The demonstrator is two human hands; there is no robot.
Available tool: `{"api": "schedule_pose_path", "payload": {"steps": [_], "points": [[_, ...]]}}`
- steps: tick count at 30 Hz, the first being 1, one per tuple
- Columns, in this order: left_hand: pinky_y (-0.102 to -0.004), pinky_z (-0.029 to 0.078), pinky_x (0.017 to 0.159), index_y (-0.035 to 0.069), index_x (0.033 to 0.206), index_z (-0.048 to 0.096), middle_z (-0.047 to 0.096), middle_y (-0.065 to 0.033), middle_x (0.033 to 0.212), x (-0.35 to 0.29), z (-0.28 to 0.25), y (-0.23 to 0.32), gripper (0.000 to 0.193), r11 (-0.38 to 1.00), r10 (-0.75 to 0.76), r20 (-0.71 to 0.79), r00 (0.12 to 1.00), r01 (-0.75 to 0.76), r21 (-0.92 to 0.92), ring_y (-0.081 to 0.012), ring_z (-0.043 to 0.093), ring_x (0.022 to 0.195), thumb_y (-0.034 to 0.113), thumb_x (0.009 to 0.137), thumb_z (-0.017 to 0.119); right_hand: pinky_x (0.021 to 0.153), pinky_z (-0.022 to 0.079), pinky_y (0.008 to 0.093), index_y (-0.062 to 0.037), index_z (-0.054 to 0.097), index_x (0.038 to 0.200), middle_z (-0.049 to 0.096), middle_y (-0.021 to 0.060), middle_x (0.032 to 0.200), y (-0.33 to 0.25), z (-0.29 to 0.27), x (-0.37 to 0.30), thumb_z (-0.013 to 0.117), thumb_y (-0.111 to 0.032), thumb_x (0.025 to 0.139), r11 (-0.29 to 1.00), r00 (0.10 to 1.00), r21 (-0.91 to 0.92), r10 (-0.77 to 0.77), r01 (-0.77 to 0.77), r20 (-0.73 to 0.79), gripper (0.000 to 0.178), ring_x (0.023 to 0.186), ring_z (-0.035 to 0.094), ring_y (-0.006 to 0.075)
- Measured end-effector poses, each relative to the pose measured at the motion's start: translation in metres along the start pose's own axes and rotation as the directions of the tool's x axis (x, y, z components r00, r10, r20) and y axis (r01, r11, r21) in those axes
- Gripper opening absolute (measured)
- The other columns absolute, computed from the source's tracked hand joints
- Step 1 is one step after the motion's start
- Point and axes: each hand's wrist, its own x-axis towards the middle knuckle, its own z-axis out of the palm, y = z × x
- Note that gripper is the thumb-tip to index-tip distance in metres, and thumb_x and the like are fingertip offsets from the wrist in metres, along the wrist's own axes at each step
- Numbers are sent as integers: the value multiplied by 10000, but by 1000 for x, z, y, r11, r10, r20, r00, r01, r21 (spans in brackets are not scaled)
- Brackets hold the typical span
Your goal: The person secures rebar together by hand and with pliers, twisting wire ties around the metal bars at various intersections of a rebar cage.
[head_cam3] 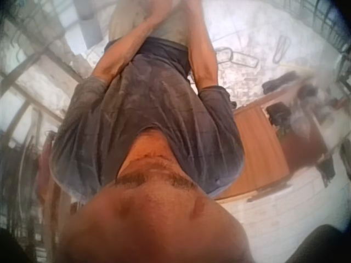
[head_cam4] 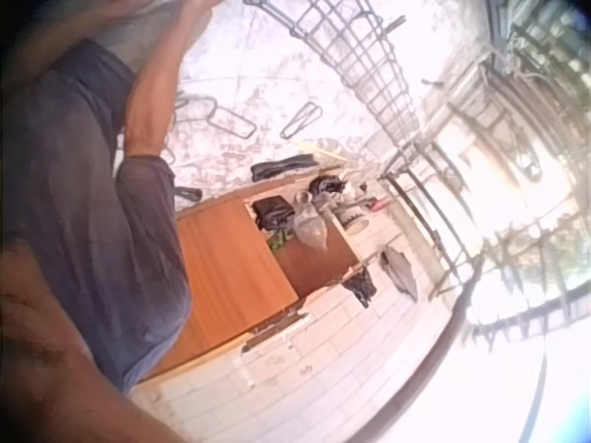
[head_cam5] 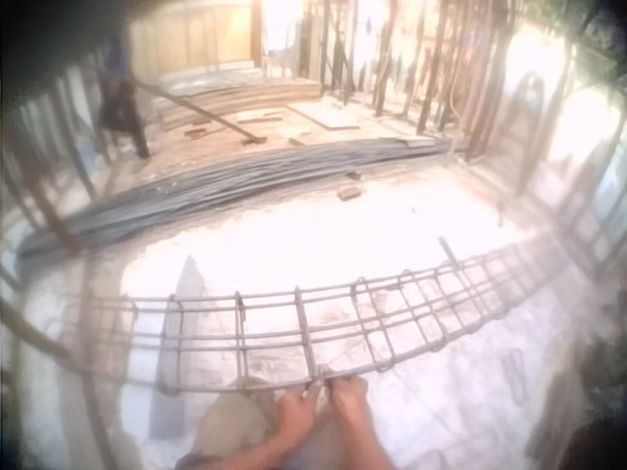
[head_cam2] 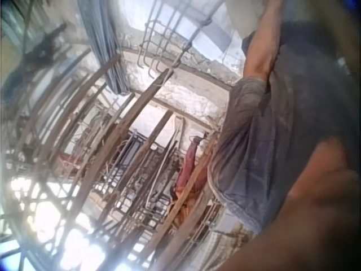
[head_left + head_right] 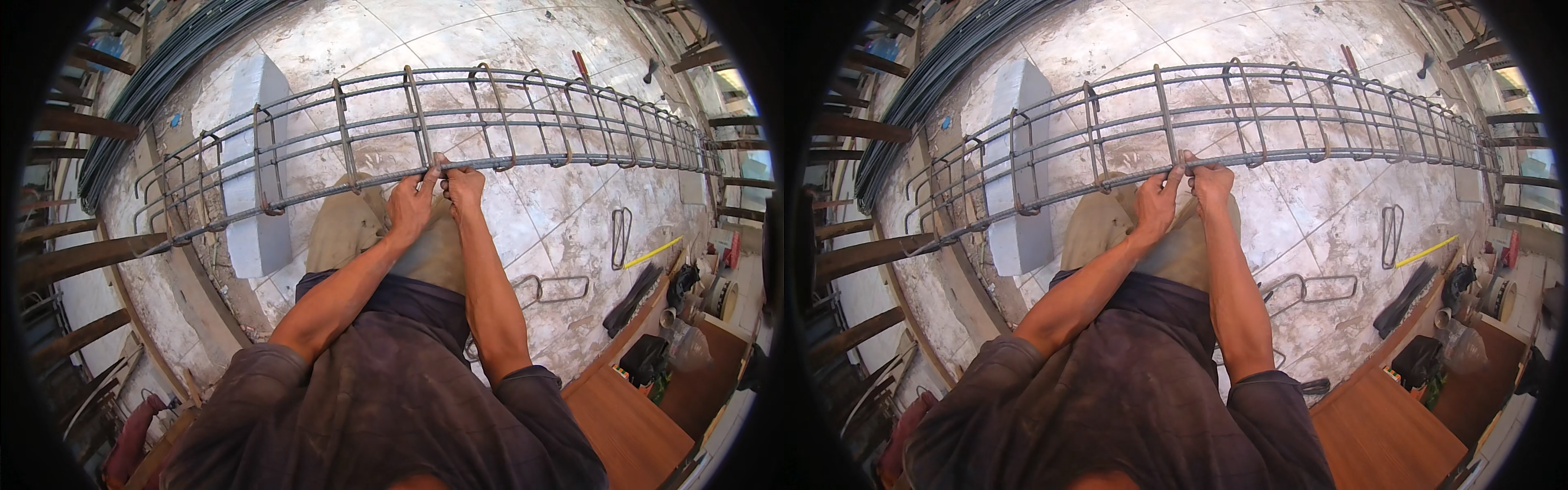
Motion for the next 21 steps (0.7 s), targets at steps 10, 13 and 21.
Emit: {"api": "schedule_pose_path", "payload": {"steps": [10,13,21], "points": [[-490,518,800,112,1082,789,748,-219,905,2,2,-4,587,998,-11,-11,1000,11,61,-404,716,889,644,963,570,785,558,331,10,642,1246,689,111,1157,6,-20,-9,615,-82,995,882,925,453,-55,-132,377,270,977,663,195],[-487,517,799,103,1100,783,748,-218,908,2,5,-6,596,1000,-19,-13,1000,19,17,-400,717,891,645,958,580,816,568,354,12,618,1284,654,133,1263,-4,-27,-4,597,-87,996,897,880,414,-66,-154,470,305,1076,653,222],[-467,514,808,88,1140,767,754,-202,967,-5,-6,14,598,993,-101,54,993,97,64,-389,716,919,630,967,584,874,534,487,-15,717,1110,734,188,978,-88,-32,-61,657,-234,960,175,476,-619,-801,766,363,272,962,690,386]]}}
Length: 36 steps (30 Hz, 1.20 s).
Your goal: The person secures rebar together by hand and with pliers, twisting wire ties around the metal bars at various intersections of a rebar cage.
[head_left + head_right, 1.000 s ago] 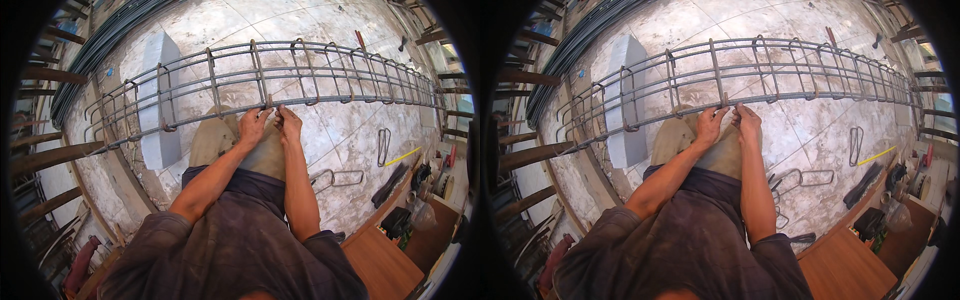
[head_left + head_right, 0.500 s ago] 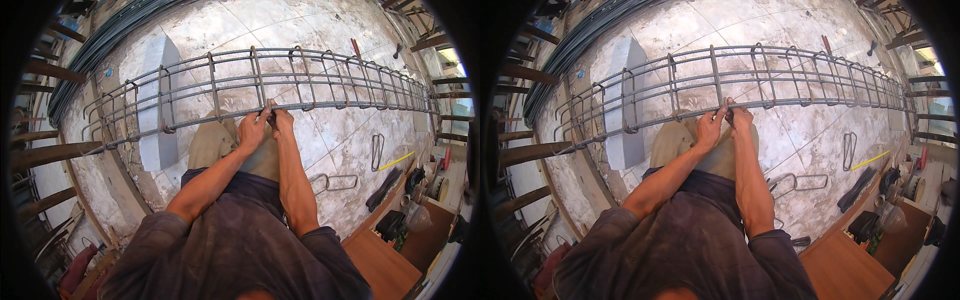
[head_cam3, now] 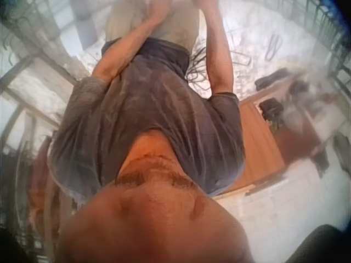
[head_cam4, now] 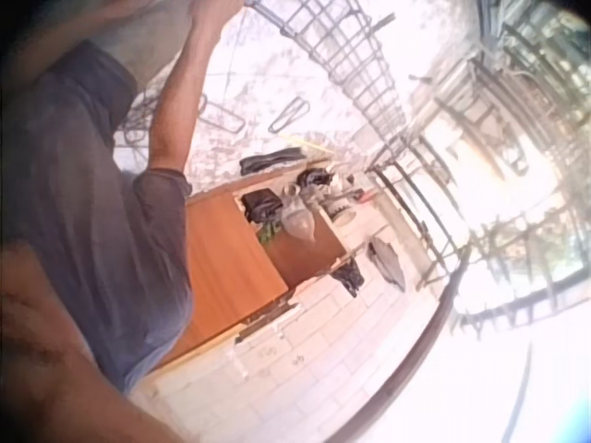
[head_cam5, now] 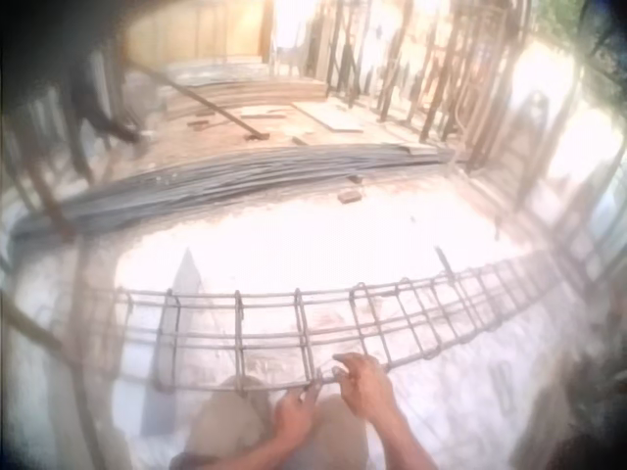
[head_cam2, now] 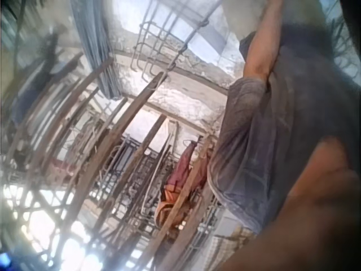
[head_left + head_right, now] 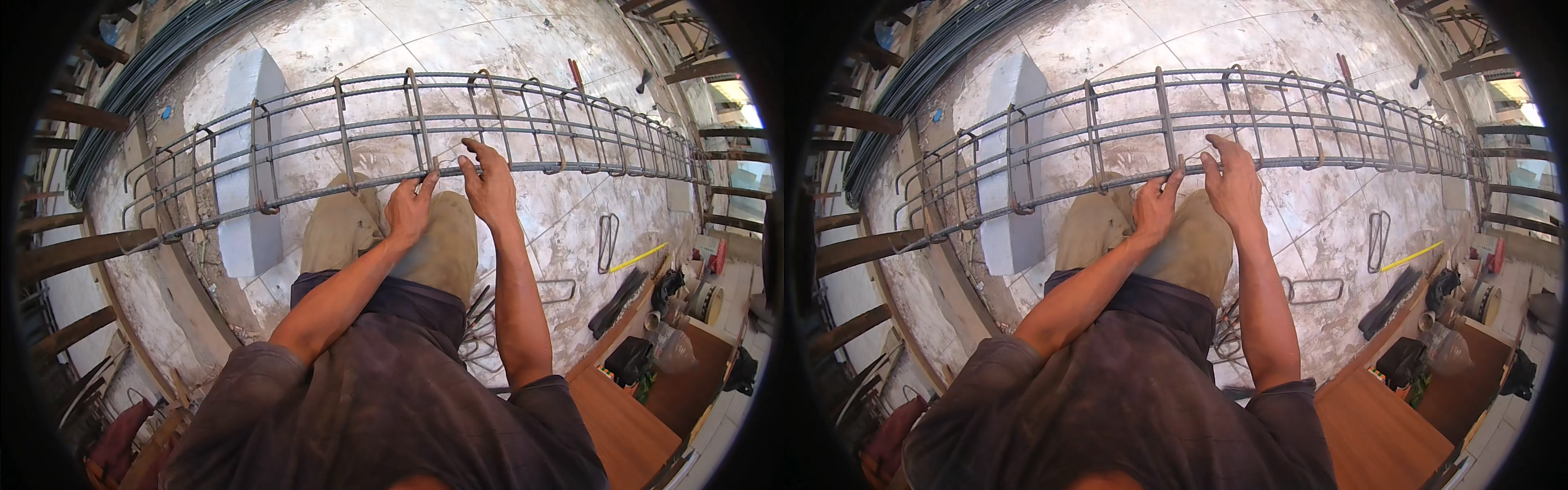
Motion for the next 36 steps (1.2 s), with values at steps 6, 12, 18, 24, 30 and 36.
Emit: {"api": "schedule_pose_path", "payload": {"steps": [6,12,18,24,30,36], "points": [[-466,505,851,94,1156,762,751,-203,996,4,2,-8,589,999,-1,1,1000,1,-39,-397,705,960,623,968,586,880,528,505,-25,753,995,731,231,979,9,5,34,629,-235,942,986,822,-168,106,-13,559,250,978,677,441],[-469,501,880,73,1163,752,739,-212,1053,2,0,-10,573,997,5,38,999,-2,-76,-394,690,1011,590,985,581,839,528,495,-20,717,1068,730,242,975,-4,12,-5,595,-259,978,971,814,-115,240,-211,529,282,942,688,445],[-478,497,825,-12,1140,710,705,-253,971,-18,3,-12,423,964,215,-89,973,-226,-142,-422,674,971,372,1028,576,801,512,521,-36,688,1100,707,269,963,-10,31,-43,559,-218,1003,931,880,14,338,-364,334,243,944,669,480],[-500,506,737,-46,1072,703,665,-326,878,-14,-7,-4,304,957,264,-106,959,-274,-97,-468,680,847,221,991,583,669,499,439,-23,662,1050,676,222,830,-10,54,-60,569,-184,1017,959,952,92,252,-270,172,189,741,673,363],[-469,514,651,-57,917,738,635,-303,710,-14,-41,29,318,956,280,198,940,-291,32,-387,702,651,245,929,640,729,482,512,-14,623,983,654,221,849,-3,47,-60,565,-144,979,993,978,-65,111,-101,175,143,824,633,442],[-371,540,626,-42,1015,767,713,-167,701,-38,-44,43,310,978,203,271,941,-184,-94,-210,697,619,237,930,661,743,447,525,-29,594,872,660,204,811,-5,36,-58,571,-154,981,997,984,-16,-73,77,162,167,832,639,431]]}}
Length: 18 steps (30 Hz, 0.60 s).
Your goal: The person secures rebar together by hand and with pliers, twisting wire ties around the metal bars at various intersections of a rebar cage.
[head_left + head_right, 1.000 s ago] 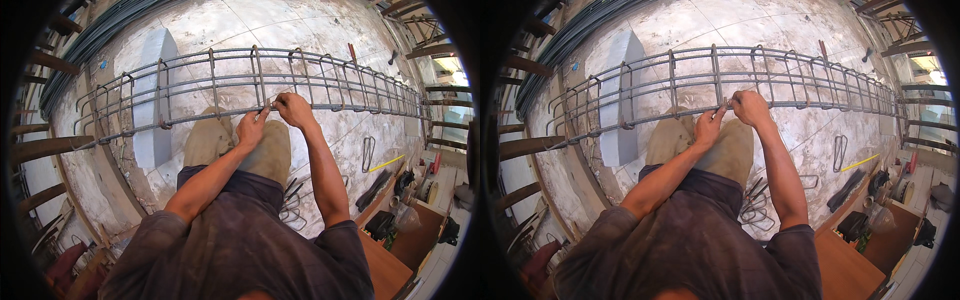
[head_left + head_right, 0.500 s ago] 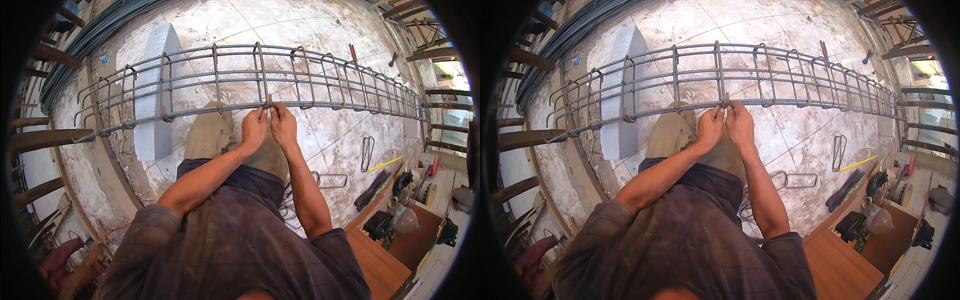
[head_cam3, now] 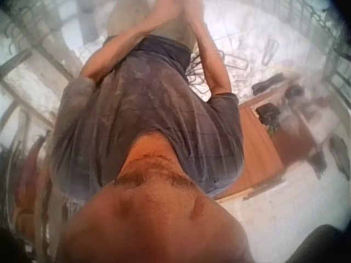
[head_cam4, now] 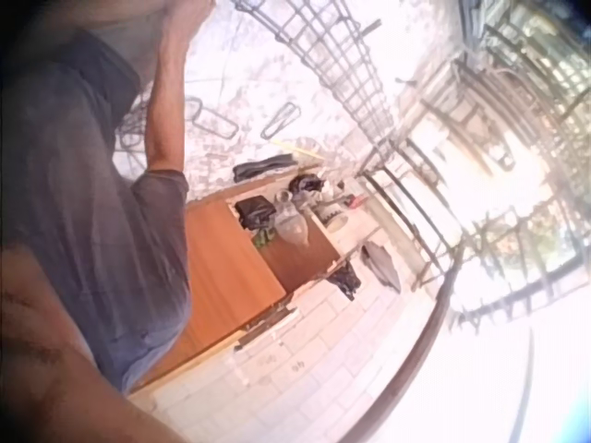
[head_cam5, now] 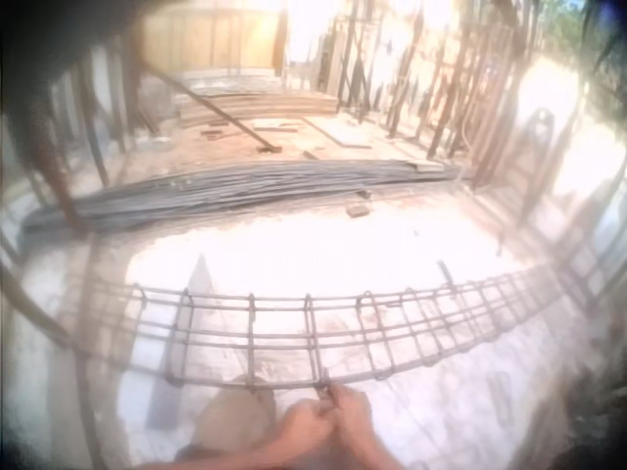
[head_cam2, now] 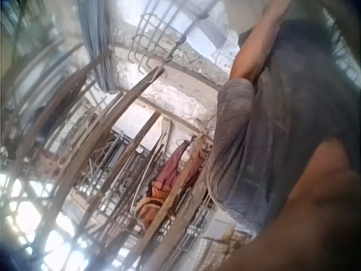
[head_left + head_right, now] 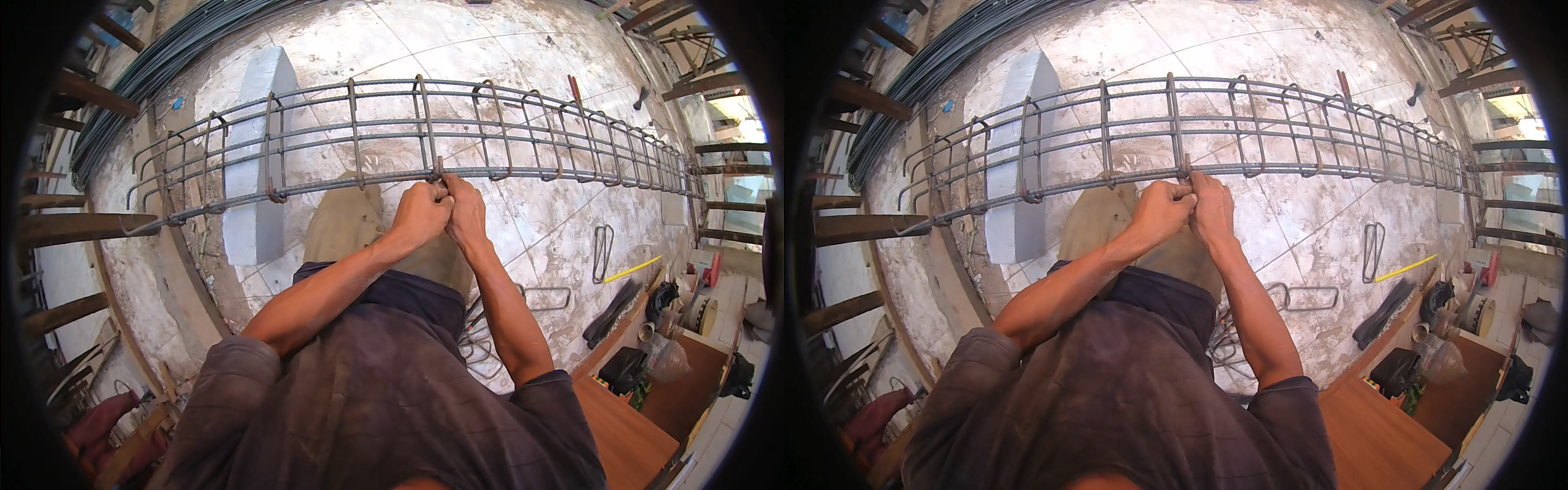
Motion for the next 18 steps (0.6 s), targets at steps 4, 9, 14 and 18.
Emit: {"api": "schedule_pose_path", "payload": {"steps": [4,9,14,18], "points": [[-333,560,680,-38,1210,713,735,-142,775,-25,1,3,366,1000,-4,109,994,6,-17,-176,702,665,232,973,644,735,438,482,-26,646,916,676,182,795,1,-2,9,611,-268,997,998,991,-48,55,-50,121,258,814,646,398],[-368,537,903,-19,1355,617,636,-216,1239,-52,-6,11,505,997,33,49,998,-30,-69,-250,653,1084,320,984,663,632,438,368,-13,703,958,687,136,734,23,26,-2,588,-345,1035,753,858,412,459,-513,230,360,629,608,275],[-461,331,1176,55,1532,438,481,-153,1483,-20,-32,-38,720,692,-408,167,897,424,-585,-285,430,1407,581,1043,477,667,493,277,-73,690,891,643,-29,693,-1,29,1,609,-277,1036,-273,569,777,551,-567,610,263,677,622,122],[-431,409,1092,108,1289,634,624,-89,1293,13,-5,-54,514,520,-413,380,827,557,-647,-217,553,1241,536,1072,450,664,529,303,-100,667,871,617,-69,633,28,54,-6,584,-286,1053,-824,655,518,264,-228,708,273,668,649,123]]}}
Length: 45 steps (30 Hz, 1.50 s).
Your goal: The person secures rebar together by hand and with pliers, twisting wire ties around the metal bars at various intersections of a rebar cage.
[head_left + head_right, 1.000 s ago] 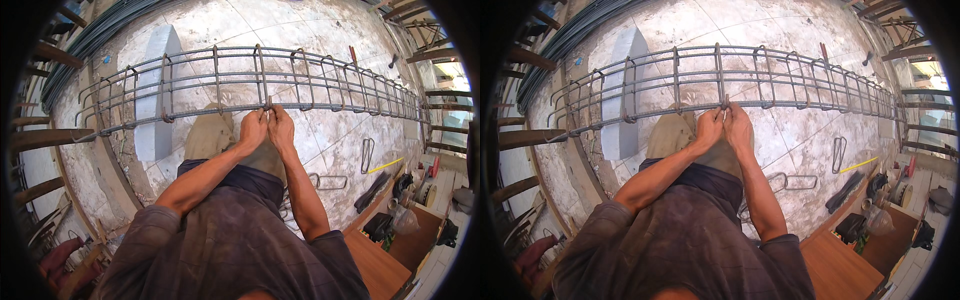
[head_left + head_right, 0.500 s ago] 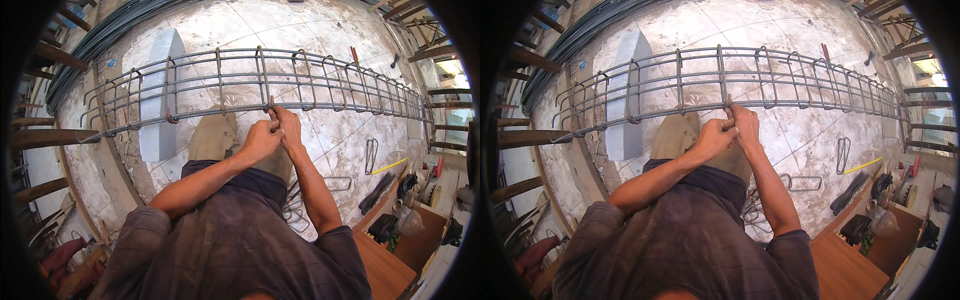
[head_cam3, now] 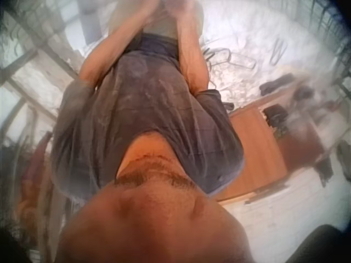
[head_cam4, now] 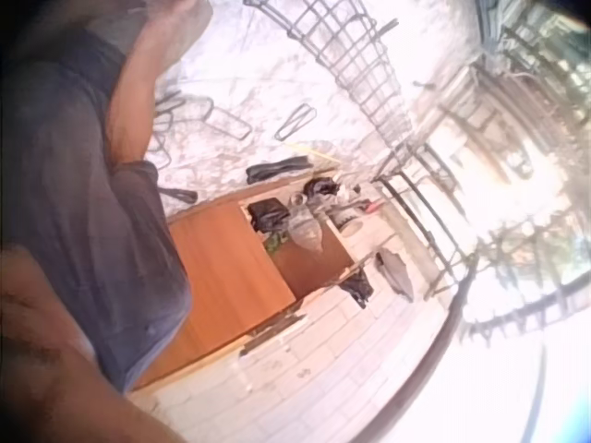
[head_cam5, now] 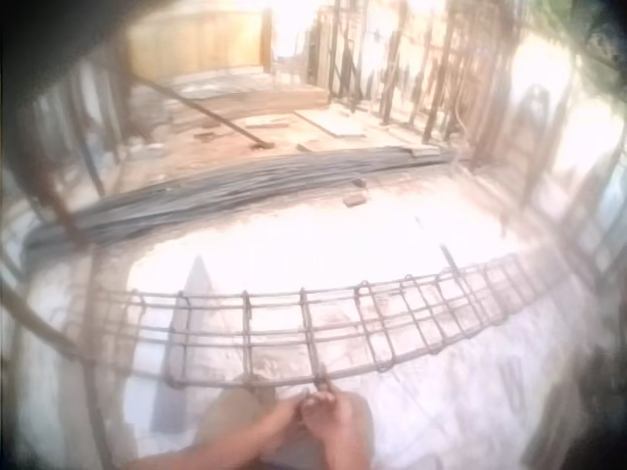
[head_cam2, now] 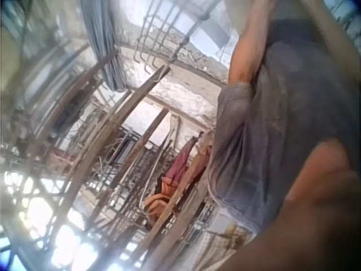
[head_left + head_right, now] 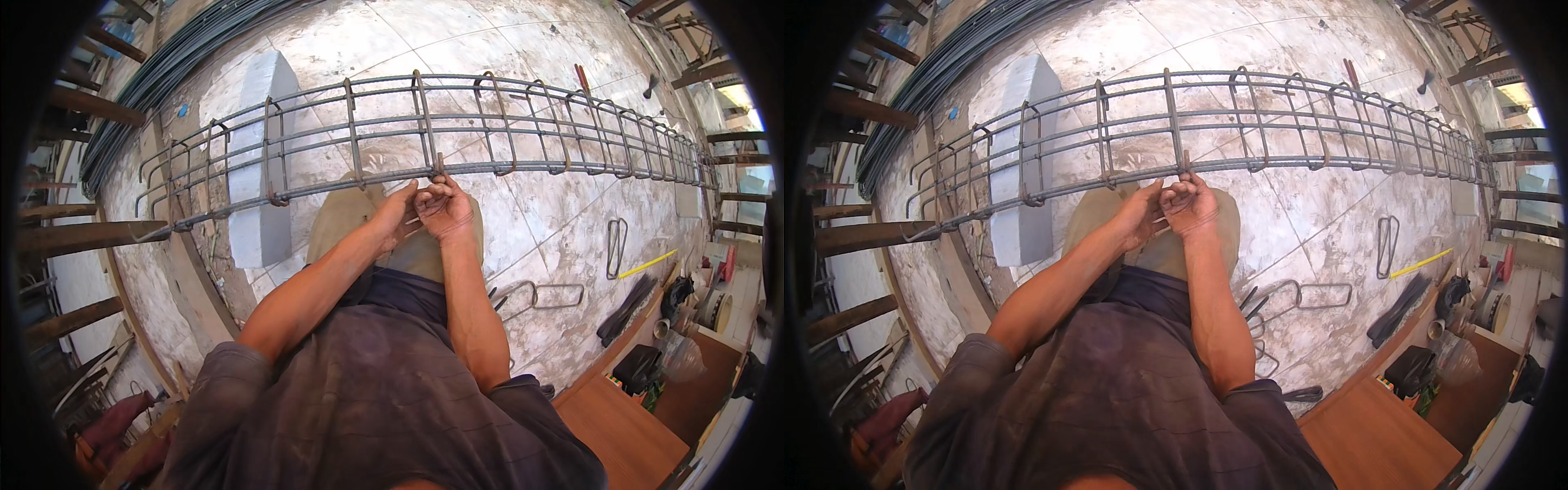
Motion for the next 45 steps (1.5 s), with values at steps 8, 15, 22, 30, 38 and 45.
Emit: {"api": "schedule_pose_path", "payload": {"steps": [8,15,22,30,38,45], "points": [[-387,400,1162,149,1311,623,624,-13,1351,39,18,-15,421,925,132,295,946,-11,-381,-215,511,1393,474,1051,560,695,582,314,-18,655,1151,714,92,937,-49,-48,-121,633,-311,1015,680,832,-725,-462,109,-308,323,857,721,207],[-356,524,1014,130,1146,669,648,24,993,55,8,-19,256,909,169,203,964,-73,-411,-135,629,995,325,987,713,641,561,306,-38,668,1097,698,44,872,-79,-226,-239,623,-302,1014,678,447,-735,-652,-17,-612,280,736,671,175],[-209,351,519,27,1105,703,512,47,815,35,4,-2,279,958,267,-118,957,-250,138,-36,439,635,267,972,757,959,504,506,-92,642,1305,684,191,1233,-9,-263,-258,683,-197,932,74,370,-800,-858,-596,-355,390,1129,656,389],[-294,508,673,-78,1037,778,745,-88,832,29,30,-2,351,558,678,-142,721,-380,738,-140,646,721,236,886,811,1195,285,568,-262,595,1372,399,122,1606,-54,-290,-272,744,-235,863,-928,944,-299,-280,-221,175,531,1508,326,345],[-301,549,743,-60,1061,780,788,-144,894,12,41,-1,359,538,699,-155,698,-371,757,-151,711,793,263,904,790,1147,339,541,-37,577,1257,584,165,1333,-116,-267,-260,658,-177,893,-992,969,-107,39,67,242,398,1312,519,331],[-314,541,734,-64,1201,725,782,-177,958,11,32,-20,422,529,747,-103,657,-493,691,-138,681,790,250,921,753,800,541,480,8,556,1204,668,232,1027,-98,-219,-304,684,-315,939,-691,931,-627,-314,-360,-188,437,894,686,402]]}}
